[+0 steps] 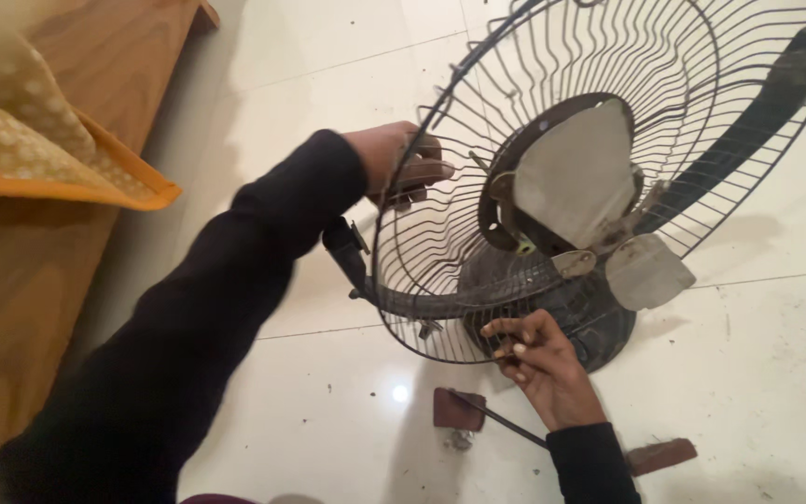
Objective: The person sits on the floor repairing a disassembled table fan. They align the wire safety grill over the blades, thread a long screw through the grill clip, tighten it by hand, and reposition the grill ring around the fan housing.
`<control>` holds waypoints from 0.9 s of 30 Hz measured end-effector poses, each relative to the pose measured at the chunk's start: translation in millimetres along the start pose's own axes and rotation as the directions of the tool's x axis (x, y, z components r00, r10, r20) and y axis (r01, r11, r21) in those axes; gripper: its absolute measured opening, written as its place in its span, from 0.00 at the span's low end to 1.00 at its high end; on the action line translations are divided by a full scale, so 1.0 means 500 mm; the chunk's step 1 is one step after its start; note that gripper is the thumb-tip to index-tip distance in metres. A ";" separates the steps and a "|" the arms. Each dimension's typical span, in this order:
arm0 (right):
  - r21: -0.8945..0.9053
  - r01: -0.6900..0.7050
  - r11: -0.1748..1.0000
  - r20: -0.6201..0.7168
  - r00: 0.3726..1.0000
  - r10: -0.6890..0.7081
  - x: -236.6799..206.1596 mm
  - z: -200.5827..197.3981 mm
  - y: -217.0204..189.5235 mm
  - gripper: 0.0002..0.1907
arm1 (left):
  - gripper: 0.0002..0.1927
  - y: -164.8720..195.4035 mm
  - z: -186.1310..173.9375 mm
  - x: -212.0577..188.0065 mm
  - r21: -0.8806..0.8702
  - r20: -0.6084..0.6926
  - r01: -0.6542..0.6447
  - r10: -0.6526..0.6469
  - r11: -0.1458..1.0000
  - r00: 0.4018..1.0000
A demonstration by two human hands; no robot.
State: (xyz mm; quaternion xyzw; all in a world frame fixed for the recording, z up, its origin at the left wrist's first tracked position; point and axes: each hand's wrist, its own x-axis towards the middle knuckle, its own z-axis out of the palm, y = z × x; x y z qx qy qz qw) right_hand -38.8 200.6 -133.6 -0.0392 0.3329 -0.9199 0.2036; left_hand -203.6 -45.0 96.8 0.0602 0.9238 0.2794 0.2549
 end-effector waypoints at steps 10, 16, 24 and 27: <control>0.003 0.015 1.000 0.031 0.999 -0.015 -0.011 0.002 0.004 0.10 | 0.13 0.015 -0.069 -0.079 -0.420 -0.351 -0.404 0.265 0.813 0.898; -0.007 0.019 1.000 0.008 1.000 -0.018 -0.003 0.005 0.004 0.10 | 0.25 -0.025 0.045 -0.261 -0.015 -0.589 -0.158 0.119 0.987 0.799; -0.017 -0.011 1.000 -0.019 1.000 0.011 -0.005 0.011 -0.012 0.09 | 0.21 0.015 0.259 -0.239 -0.503 -0.842 -0.629 -0.172 0.593 0.511; -0.012 0.004 1.000 0.002 1.000 -0.004 -0.008 0.013 -0.018 0.09 | 0.20 0.020 0.285 -0.235 -0.489 -0.867 -0.711 -0.197 0.504 0.457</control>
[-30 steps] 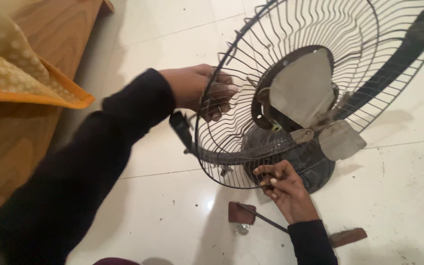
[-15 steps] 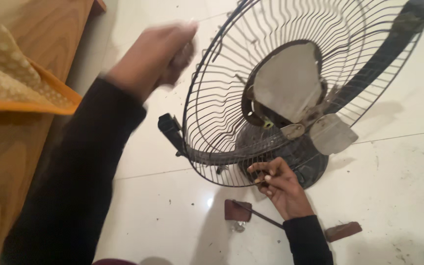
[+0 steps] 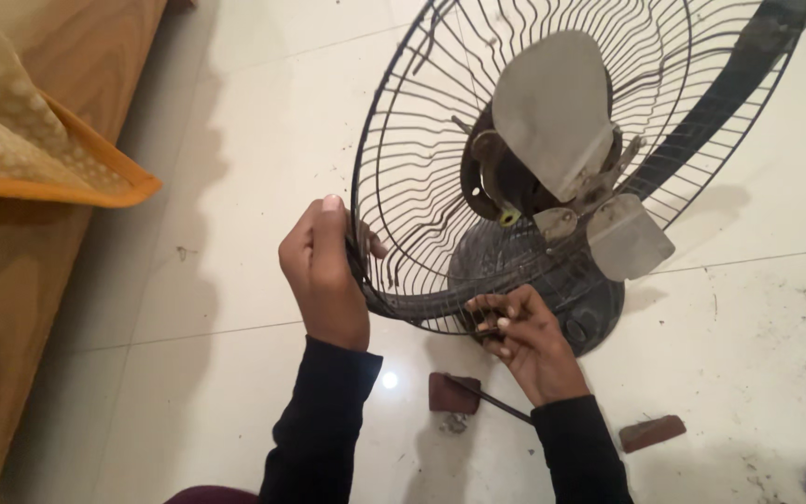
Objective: The person sits on the floor repairing a disassembled table fan. They align the wire safety grill over the blades, thread a long screw through the grill clip, tighten it by hand, and reposition the grill ring around the fan housing.
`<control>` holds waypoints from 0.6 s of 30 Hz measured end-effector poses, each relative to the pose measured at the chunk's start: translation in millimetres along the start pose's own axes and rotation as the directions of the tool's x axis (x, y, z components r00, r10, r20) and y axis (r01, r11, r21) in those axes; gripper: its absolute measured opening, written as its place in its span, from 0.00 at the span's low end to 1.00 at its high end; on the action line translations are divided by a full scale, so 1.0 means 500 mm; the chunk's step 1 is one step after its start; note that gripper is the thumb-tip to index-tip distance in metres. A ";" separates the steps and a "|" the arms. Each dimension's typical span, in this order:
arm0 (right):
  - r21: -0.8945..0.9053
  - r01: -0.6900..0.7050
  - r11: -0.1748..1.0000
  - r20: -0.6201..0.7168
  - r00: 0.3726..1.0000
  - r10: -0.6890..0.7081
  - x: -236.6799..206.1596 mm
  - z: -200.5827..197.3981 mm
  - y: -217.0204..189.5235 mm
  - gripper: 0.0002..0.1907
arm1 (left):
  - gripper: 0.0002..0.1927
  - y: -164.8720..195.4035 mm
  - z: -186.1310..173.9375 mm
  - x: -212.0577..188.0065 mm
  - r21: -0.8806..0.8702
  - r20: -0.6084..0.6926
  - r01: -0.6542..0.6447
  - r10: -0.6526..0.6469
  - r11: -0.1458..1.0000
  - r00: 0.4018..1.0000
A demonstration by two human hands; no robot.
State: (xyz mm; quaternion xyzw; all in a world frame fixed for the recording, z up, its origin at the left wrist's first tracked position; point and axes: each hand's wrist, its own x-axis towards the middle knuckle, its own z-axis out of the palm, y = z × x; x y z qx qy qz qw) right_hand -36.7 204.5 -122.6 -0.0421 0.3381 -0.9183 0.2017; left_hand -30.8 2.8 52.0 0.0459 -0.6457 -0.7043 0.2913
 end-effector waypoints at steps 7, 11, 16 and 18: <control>-0.050 -0.018 0.999 -0.034 0.999 0.016 -0.001 0.020 -0.019 0.09 | 0.20 -0.008 0.014 -0.034 0.226 -0.009 -0.374 0.386 0.899 0.922; -0.056 -0.019 0.998 -0.040 0.999 0.017 -0.005 0.029 -0.023 0.10 | 0.22 -0.007 0.020 -0.061 0.336 -0.023 -0.401 0.434 0.852 0.901; -0.032 0.060 0.998 0.031 0.998 -0.059 -0.005 0.029 -0.016 0.11 | 0.14 -0.017 0.019 -0.052 0.429 -0.057 -0.342 0.403 0.836 0.914; -0.024 0.058 0.998 0.017 0.998 -0.058 -0.004 0.025 -0.013 0.11 | 0.14 -0.023 0.013 -0.053 0.435 -0.034 -0.358 0.412 0.826 0.910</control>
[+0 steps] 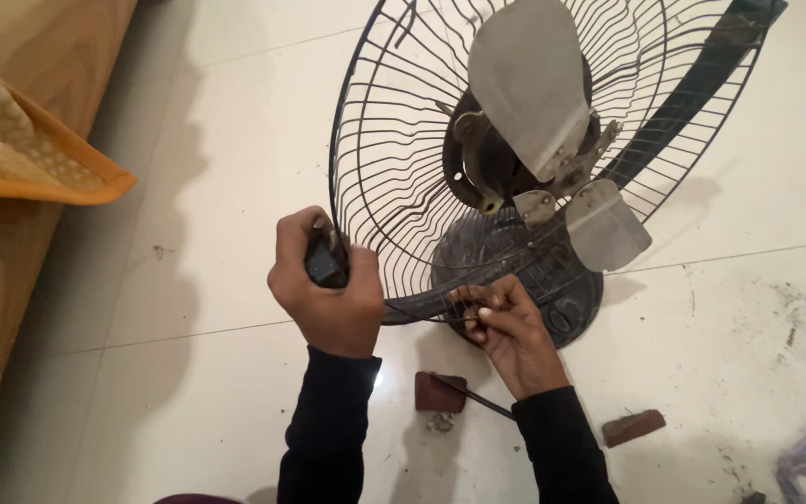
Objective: The person sits on the floor repairing a disassembled table fan. They align the wire safety grill over the blades, thread a long screw through the grill clip, tighten it by hand, and reposition the grill ring around the fan housing.
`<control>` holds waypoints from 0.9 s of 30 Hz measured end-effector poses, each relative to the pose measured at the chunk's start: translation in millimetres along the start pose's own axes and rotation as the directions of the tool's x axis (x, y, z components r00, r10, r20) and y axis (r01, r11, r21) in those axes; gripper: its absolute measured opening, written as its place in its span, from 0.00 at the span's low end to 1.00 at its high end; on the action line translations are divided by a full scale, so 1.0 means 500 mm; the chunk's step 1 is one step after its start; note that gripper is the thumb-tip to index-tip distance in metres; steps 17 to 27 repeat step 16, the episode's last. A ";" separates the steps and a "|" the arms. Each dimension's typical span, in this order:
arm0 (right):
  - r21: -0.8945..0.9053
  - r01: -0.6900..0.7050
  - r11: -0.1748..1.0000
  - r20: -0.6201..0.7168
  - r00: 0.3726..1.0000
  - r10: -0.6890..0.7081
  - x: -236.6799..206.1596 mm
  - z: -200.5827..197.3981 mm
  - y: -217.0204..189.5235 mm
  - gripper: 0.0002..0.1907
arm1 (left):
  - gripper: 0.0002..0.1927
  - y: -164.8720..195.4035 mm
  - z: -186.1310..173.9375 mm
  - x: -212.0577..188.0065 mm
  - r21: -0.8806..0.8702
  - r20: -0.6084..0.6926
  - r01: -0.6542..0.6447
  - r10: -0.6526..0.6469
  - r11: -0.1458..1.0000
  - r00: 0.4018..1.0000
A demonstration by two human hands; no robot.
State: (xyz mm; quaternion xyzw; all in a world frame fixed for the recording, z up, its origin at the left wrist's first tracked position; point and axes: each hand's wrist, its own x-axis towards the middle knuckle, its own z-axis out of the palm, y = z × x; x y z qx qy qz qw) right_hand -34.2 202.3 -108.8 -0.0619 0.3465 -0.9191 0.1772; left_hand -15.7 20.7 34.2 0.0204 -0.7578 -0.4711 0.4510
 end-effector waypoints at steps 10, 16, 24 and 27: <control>0.050 -0.072 0.996 -0.045 0.996 0.074 -0.004 0.002 -0.005 0.10 | 0.15 -0.022 -0.012 0.026 -0.117 0.046 -0.029 0.034 0.993 0.998; -0.110 -0.245 0.963 -0.072 0.969 0.238 -0.020 0.006 -0.034 0.10 | 0.16 -0.032 -0.014 0.047 -0.149 0.094 -0.085 0.100 0.985 0.991; -0.110 -0.245 0.963 -0.072 0.969 0.238 -0.020 0.006 -0.034 0.10 | 0.16 -0.032 -0.014 0.047 -0.149 0.094 -0.085 0.100 0.985 0.991; -0.110 -0.245 0.963 -0.072 0.969 0.238 -0.020 0.006 -0.034 0.10 | 0.16 -0.032 -0.014 0.047 -0.149 0.094 -0.085 0.100 0.985 0.991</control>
